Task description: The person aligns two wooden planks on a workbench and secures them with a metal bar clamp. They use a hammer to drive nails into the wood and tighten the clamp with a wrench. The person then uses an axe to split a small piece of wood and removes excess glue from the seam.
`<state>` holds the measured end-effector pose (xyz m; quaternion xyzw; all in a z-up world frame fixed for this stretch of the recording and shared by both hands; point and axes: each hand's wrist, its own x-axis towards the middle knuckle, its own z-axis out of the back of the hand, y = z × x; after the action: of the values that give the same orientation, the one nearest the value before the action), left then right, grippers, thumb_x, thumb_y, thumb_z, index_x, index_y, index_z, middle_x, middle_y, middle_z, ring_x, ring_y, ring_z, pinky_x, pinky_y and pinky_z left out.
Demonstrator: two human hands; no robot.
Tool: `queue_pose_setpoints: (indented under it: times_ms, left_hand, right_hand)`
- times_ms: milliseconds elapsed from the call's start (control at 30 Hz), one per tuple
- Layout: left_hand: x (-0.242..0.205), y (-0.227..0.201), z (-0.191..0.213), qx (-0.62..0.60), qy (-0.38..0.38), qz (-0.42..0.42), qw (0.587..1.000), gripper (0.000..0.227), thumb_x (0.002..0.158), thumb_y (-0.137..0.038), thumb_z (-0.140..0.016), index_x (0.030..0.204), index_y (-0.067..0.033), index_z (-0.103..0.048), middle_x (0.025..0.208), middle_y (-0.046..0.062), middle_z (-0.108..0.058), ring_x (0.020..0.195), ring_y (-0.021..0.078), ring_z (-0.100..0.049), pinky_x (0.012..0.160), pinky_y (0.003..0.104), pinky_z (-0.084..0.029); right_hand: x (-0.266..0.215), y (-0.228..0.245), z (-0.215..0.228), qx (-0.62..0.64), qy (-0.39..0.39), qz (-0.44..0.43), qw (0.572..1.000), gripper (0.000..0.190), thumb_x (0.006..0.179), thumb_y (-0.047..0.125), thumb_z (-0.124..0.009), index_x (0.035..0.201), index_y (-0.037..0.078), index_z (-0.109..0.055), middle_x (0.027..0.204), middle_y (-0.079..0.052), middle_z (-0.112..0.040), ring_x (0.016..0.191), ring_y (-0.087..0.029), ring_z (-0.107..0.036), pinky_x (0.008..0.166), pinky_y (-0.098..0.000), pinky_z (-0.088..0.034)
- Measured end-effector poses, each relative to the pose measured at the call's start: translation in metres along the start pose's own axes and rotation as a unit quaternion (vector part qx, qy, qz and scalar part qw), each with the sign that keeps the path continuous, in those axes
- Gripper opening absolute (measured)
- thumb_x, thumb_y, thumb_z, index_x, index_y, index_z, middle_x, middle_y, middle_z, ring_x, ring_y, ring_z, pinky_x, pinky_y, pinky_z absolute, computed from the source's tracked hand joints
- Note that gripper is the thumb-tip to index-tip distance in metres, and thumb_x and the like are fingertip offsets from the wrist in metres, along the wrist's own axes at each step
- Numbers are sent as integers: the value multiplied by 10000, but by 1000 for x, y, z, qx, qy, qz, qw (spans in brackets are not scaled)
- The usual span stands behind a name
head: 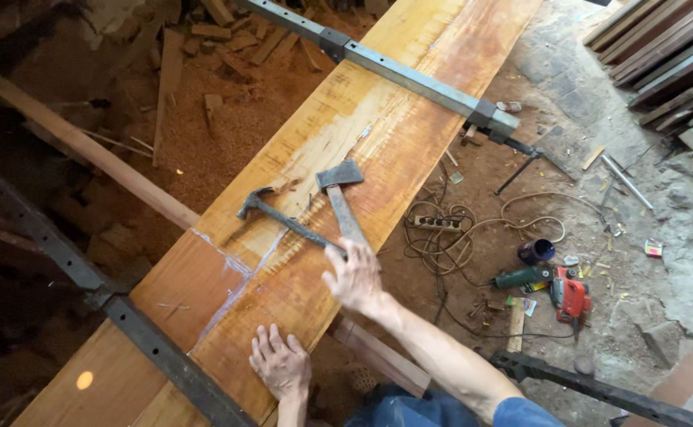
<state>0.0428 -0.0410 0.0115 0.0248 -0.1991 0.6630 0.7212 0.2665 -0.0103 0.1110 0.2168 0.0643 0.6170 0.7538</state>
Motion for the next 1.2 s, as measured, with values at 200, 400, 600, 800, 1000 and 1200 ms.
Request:
queue_pose_setpoints:
  times_ms: [200, 400, 600, 800, 1000, 1200]
  left_hand:
    - [4, 6, -10, -10, -5, 30, 999, 417, 832, -347, -705, 1191, -141, -662, 1335, 86, -629, 1243, 324, -570, 1067, 517, -448]
    - [39, 8, -40, -46, -69, 1, 997, 348, 878, -329, -676, 1173, -156, -609, 1260, 138, -612, 1234, 347, -532, 1020, 558, -418]
    - [45, 5, -38, -75, -13, 65, 995, 400, 849, -340, -667, 1194, -152, -593, 1342, 137, -544, 1261, 359, -483, 1065, 558, -360]
    - [46, 2, -17, -119, -68, 89, 986, 262, 964, -260, -660, 1195, -142, -626, 1363, 96, -569, 1270, 333, -507, 1107, 511, -376]
    - [46, 5, -20, -133, -63, 115, 982, 281, 907, -206, -650, 1176, -125, -643, 1338, 90, -589, 1244, 329, -529, 1084, 495, -397]
    - [48, 3, -16, -116, -62, 114, 985, 316, 879, -212, -665, 1182, -127, -641, 1336, 91, -588, 1248, 325, -526, 1090, 496, -387]
  right_hand:
    - [20, -30, -14, 6, -73, -38, 997, 624, 807, 216, -702, 1373, 23, -525, 1361, -249, -486, 1144, -428, -480, 991, -516, -416]
    - [50, -47, -29, -36, -60, -59, 996, 366, 830, 175, -685, 1172, 66, -619, 1207, -199, -564, 1215, -390, -530, 1068, -630, -361]
    - [33, 2, -62, -10, -30, 135, 990, 515, 939, 222, -711, 1421, 101, -577, 1430, -195, -490, 1301, -399, -464, 1126, -518, -392]
    - [68, 86, -119, -26, 104, 299, 948, 596, 942, 430, -642, 1505, 260, -547, 1528, -248, -374, 1367, -439, -347, 1126, -628, -249]
    - [120, 102, -147, -107, 185, 292, 932, 553, 990, 560, -537, 1493, 331, -505, 1590, -265, -237, 1447, -465, -221, 1120, -753, -87]
    - [132, 95, -161, -85, 146, 247, 954, 631, 1016, 555, -553, 1561, 246, -469, 1607, -286, -254, 1443, -485, -242, 1121, -746, -122]
